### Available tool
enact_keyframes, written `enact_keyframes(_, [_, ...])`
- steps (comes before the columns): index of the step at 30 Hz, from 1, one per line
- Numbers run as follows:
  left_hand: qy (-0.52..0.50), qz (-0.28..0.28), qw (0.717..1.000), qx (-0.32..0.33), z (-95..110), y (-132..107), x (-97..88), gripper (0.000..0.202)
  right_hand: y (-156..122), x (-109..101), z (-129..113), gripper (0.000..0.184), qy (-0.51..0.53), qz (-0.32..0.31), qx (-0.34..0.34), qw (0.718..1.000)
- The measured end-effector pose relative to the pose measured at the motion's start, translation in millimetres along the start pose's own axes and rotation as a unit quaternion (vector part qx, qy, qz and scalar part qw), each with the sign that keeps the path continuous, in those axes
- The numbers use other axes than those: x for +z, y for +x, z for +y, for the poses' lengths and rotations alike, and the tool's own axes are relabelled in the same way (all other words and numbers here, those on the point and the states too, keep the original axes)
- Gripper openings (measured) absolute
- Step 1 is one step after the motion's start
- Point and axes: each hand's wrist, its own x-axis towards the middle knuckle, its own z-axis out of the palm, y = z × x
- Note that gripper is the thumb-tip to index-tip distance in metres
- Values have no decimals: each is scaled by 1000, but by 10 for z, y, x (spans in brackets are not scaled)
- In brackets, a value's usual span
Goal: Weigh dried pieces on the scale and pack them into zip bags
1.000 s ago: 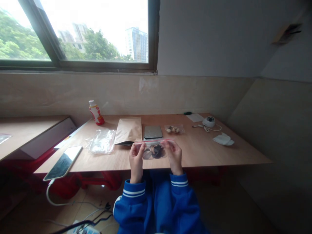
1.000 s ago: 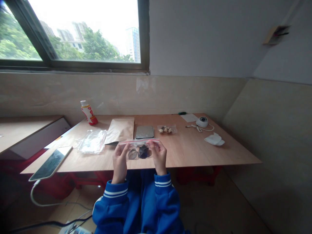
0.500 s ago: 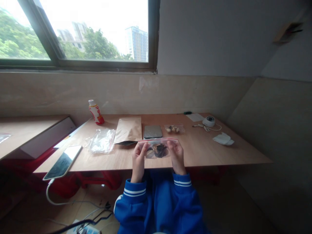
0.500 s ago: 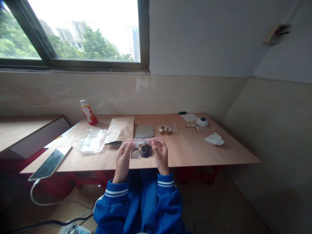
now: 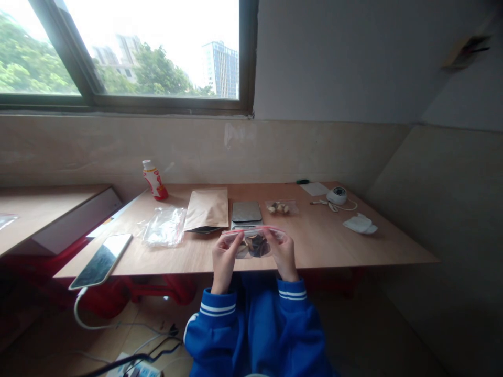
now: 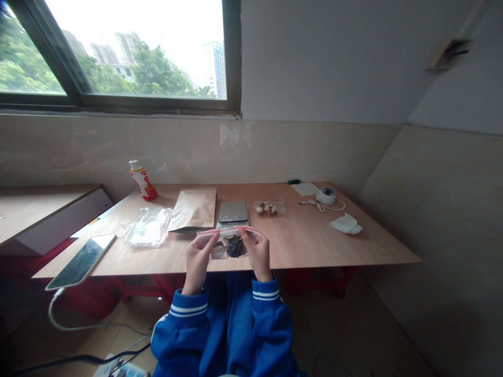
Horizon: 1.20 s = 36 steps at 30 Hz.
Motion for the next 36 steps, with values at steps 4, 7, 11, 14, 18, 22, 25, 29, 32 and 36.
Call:
enact_keyframes(4, [12,6,1000,24,51,2,-10,24,-11,17,-11,27,1,21,-12,1000])
enact_keyframes(7, [17,10,999,33,89,2,-18,24,-20,31,-23,25,-2,31,-29,999])
enact_keyframes(11, [14,-14,1000,24,74,3,-29,25,-23,21,-57,24,15,19,-24,999])
enact_keyframes(14, [-10,-23,1000,15,23,3,-34,25,-25,4,-90,27,59,-4,0,998])
enact_keyframes(18, [-26,-28,999,0,-4,-1,-32,27,-34,9,-120,27,59,-59,3,997])
enact_keyframes(22, [-22,-29,999,-26,19,-8,-21,33,-41,43,-108,21,12,-59,-5,998])
enact_keyframes(25, [-10,-24,999,-25,16,-9,-12,32,-41,63,-97,21,6,-60,10,998])
enact_keyframes(29, [6,-22,1000,-7,-14,-8,-4,24,-40,78,-101,21,-1,-47,11,999])
enact_keyframes(32, [11,-15,1000,8,-10,-12,7,23,-51,95,-107,20,-5,-30,-6,1000])
enact_keyframes(36, [21,-9,999,35,40,-15,9,22,-75,127,-115,18,-21,-1,-28,999])
